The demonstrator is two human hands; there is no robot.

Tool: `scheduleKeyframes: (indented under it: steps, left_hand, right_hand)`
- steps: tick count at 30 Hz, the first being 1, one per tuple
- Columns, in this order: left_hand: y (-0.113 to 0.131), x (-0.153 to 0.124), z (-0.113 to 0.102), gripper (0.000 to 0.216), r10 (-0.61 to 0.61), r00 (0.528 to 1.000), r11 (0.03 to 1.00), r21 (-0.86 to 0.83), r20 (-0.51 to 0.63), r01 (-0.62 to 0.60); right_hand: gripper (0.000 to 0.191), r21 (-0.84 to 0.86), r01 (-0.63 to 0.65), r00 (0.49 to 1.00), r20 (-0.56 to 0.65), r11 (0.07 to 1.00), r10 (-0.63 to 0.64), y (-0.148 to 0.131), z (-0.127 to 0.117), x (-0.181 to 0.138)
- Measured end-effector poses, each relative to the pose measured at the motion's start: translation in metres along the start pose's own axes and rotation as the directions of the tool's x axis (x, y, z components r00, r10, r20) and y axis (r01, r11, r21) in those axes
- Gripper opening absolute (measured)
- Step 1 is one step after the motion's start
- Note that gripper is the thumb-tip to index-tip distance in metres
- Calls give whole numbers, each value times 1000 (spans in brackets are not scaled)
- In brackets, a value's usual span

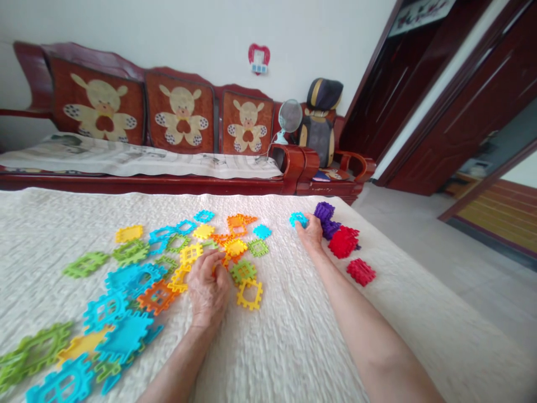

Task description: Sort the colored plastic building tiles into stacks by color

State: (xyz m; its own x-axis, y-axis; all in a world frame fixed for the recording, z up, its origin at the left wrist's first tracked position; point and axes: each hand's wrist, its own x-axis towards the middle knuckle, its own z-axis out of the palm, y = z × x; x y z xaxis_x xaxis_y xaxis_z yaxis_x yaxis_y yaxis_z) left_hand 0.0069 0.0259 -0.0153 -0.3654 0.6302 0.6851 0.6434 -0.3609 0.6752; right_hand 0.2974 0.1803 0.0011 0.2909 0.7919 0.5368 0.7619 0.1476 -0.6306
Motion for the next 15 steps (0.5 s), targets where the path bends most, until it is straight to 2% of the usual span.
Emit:
scheduleKeyframes:
  steps: [6, 15]
  left_hand:
    - [1, 0, 0, 22, -18, 1000, 1000, 5, 6, 18]
    - [2, 1, 0, 21, -27, 1000, 1000, 4, 3, 27]
  right_hand:
    - [30, 21, -26, 1000, -5, 999, 26, 5, 3, 4]
    - [34, -30, -76, 996, 41, 997, 77, -1, 2, 3]
